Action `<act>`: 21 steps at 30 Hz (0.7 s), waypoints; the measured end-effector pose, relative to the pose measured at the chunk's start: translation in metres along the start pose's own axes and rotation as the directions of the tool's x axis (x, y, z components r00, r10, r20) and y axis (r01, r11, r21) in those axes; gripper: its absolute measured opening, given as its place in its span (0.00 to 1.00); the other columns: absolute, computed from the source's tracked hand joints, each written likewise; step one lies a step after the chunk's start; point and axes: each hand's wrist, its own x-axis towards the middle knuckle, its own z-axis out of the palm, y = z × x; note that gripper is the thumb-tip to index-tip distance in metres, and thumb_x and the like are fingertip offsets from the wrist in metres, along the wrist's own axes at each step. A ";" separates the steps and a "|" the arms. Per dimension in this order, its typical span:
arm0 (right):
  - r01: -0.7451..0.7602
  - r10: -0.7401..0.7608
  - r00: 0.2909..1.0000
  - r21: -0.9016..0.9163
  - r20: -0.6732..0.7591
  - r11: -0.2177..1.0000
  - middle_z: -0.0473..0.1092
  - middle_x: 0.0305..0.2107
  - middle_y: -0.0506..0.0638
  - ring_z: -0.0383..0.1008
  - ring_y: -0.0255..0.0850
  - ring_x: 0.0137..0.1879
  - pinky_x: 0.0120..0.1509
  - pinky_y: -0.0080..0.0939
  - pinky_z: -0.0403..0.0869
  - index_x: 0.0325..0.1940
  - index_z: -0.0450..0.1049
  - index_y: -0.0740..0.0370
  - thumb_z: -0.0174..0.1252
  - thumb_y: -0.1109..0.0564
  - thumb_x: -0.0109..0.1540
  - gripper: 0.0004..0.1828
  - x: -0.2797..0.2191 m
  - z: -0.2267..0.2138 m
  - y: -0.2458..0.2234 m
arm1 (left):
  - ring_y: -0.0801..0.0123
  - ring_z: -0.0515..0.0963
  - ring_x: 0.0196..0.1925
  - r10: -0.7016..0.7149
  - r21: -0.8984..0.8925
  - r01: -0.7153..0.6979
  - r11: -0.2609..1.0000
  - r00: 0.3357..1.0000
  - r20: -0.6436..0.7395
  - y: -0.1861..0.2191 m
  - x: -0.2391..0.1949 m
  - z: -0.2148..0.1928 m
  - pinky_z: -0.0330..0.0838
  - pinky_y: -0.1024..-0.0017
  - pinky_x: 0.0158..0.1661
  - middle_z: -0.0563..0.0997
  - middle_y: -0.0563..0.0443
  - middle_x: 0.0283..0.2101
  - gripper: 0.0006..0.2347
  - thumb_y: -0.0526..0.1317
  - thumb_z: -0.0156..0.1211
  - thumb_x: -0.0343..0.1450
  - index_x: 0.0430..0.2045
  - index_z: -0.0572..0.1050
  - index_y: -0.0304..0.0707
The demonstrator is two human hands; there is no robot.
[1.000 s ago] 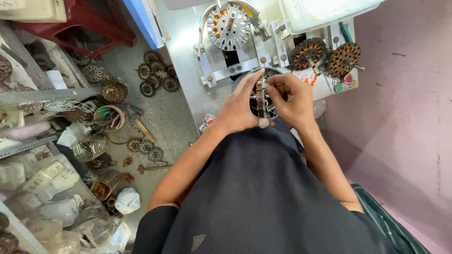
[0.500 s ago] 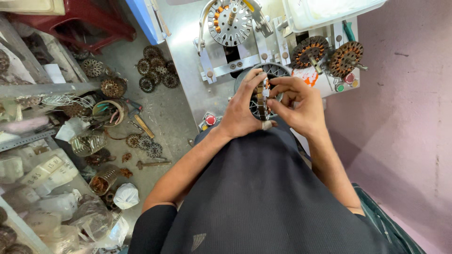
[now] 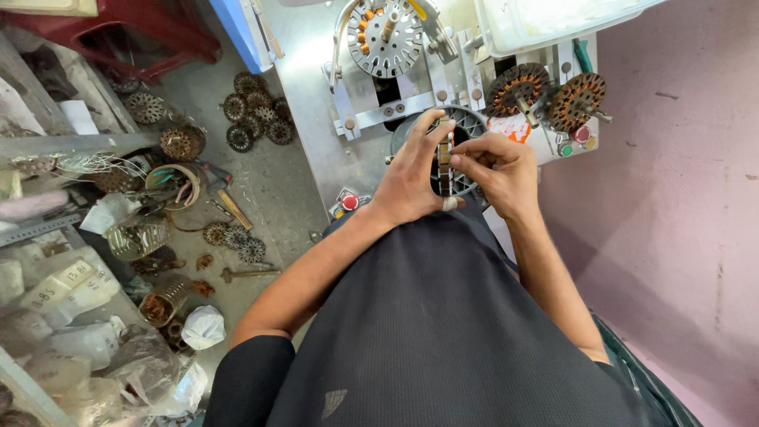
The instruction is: The person works on a ceiling fan stator at a winding machine, connecting wires and applying tape to the coil leads by hand.
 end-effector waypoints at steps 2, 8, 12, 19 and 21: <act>0.063 -0.062 0.998 -0.076 0.021 0.995 0.70 0.30 0.45 0.61 0.26 0.31 0.35 0.27 0.60 0.43 0.83 0.66 0.70 0.66 0.61 0.07 0.000 -0.002 -0.003 | 0.41 0.64 0.72 0.004 -0.007 -0.004 1.000 1.000 0.003 0.004 0.002 -0.004 0.66 0.54 0.67 0.58 0.42 0.71 0.51 0.44 0.85 0.50 0.67 0.56 0.44; -0.256 0.087 0.965 0.806 0.248 0.534 0.72 0.29 0.47 0.64 0.25 0.21 0.23 0.24 0.62 0.56 0.74 0.64 0.43 0.35 0.74 0.30 -0.003 -0.001 -0.021 | 0.44 0.62 0.69 0.167 0.141 -0.151 0.979 0.980 -0.112 0.040 0.004 -0.018 0.55 0.50 0.68 0.58 0.43 0.70 0.38 0.52 0.79 0.58 0.61 0.66 0.44; -0.422 0.382 0.897 0.689 0.223 0.589 0.69 0.44 0.48 0.70 0.32 0.41 0.37 0.30 0.65 0.62 0.66 0.65 0.30 0.26 0.71 0.42 -0.011 0.005 -0.038 | 0.52 0.65 0.69 0.278 0.158 -0.267 0.951 0.959 -0.051 0.062 0.003 -0.021 0.57 0.54 0.69 0.67 0.50 0.67 0.17 0.44 0.74 0.64 0.45 0.78 0.45; -0.384 0.267 0.923 0.720 0.278 0.579 0.70 0.38 0.47 0.61 0.29 0.29 0.24 0.28 0.57 0.57 0.71 0.61 0.33 0.25 0.72 0.40 -0.021 0.008 -0.033 | 0.57 0.68 0.65 0.281 0.142 -0.270 0.952 0.958 -0.062 0.076 0.006 -0.026 0.59 0.56 0.64 0.75 0.55 0.55 0.07 0.34 0.68 0.64 0.32 0.77 0.42; -0.343 0.274 0.937 0.713 0.216 0.612 0.69 0.36 0.46 0.63 0.29 0.32 0.27 0.28 0.60 0.55 0.71 0.61 0.39 0.29 0.73 0.34 -0.026 0.003 -0.024 | 0.58 0.71 0.59 0.234 0.029 -0.233 0.972 0.971 -0.055 0.078 0.003 -0.028 0.63 0.60 0.61 0.76 0.54 0.49 0.08 0.32 0.65 0.65 0.34 0.74 0.41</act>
